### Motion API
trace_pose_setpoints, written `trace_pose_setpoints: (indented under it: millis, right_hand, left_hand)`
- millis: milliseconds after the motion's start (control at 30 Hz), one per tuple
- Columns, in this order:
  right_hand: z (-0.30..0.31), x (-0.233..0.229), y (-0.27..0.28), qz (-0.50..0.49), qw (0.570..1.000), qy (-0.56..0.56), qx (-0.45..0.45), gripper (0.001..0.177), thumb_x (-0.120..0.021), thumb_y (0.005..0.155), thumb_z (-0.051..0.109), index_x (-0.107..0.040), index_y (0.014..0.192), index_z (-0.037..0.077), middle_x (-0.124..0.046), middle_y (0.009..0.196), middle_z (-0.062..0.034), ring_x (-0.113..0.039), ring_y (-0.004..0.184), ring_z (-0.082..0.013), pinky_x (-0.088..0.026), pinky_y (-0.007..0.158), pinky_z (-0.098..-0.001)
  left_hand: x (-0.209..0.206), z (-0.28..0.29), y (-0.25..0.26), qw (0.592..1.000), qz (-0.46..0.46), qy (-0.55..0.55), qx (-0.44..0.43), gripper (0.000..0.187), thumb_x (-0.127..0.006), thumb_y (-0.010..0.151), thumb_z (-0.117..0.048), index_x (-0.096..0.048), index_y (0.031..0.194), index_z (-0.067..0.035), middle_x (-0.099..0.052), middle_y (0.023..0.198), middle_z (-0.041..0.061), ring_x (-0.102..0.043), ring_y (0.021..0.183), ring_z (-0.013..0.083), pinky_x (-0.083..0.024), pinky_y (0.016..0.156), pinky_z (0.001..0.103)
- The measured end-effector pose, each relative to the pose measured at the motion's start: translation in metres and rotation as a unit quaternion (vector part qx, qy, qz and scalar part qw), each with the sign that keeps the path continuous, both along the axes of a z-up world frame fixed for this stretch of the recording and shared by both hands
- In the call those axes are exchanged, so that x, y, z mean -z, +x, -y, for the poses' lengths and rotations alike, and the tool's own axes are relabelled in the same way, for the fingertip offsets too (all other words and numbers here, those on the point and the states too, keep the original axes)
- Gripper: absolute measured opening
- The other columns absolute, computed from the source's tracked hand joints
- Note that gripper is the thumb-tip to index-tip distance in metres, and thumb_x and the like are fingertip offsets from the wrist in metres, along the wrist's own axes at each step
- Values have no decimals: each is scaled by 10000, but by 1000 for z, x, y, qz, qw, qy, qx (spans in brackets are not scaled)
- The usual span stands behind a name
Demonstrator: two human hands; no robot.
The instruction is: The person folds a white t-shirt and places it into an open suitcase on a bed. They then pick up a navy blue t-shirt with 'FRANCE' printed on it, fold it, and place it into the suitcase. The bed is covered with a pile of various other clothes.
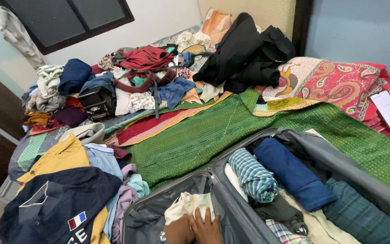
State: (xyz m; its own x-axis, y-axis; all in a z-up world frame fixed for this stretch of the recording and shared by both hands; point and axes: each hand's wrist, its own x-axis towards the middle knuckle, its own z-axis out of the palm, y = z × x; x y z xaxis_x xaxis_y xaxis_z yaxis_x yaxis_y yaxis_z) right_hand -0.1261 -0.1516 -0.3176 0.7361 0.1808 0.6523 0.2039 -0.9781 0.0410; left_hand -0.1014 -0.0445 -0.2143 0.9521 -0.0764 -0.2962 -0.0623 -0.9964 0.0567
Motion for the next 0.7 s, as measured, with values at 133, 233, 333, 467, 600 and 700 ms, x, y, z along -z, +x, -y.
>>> trace_pose_setpoints:
  millis: [133,233,333,467,600,700]
  right_hand:
    - [-1,-11,-2,-225,974,-10,-14,553,-533,945,308,-470,1475,164,-378,1465,-205,-541,1026,-525,-410,874,-765]
    - [5,-42,-7,-291,956,-39,-23,632,-588,936,333,-407,1509,135,-352,1469,-216,-556,980,-476,-431,843,-710]
    - [9,-72,-13,-349,934,-65,-33,726,-637,906,362,-348,1530,128,-325,1493,-218,-558,1017,-472,-446,828,-666]
    - [13,-91,-18,-398,914,-66,-38,846,-694,847,411,-293,1550,165,-288,1520,-173,-540,1086,-469,-447,843,-629]
    - [12,-82,-14,-399,916,-43,-29,751,-660,883,301,-322,1548,211,-306,1534,-131,-575,1070,-397,-480,831,-555]
    - [11,-73,-9,-370,928,-26,-24,645,-636,919,274,-367,1505,248,-333,1527,-115,-624,1000,-351,-524,800,-503]
  left_hand:
    - [14,0,-8,999,37,24,-2,410,-646,850,-443,-595,1157,-177,-694,1140,61,-640,1131,303,-429,981,577]
    - [57,3,-19,935,355,17,7,332,-575,895,-368,-673,1173,-215,-692,1054,39,-643,1002,286,-426,931,550]
    - [84,-5,-25,883,466,39,51,357,-556,843,-299,-662,1158,-170,-656,959,23,-613,938,251,-409,945,532]
    - [83,-8,-35,837,539,28,91,425,-547,795,-290,-638,1179,-133,-634,1017,30,-589,991,240,-392,958,523]
    - [70,-13,-39,897,432,-5,90,387,-553,859,-232,-640,1221,-125,-624,979,33,-588,967,245,-399,957,511]
    - [59,-14,-40,922,374,-43,90,342,-575,874,-210,-649,1193,-112,-637,929,50,-605,907,262,-415,891,488]
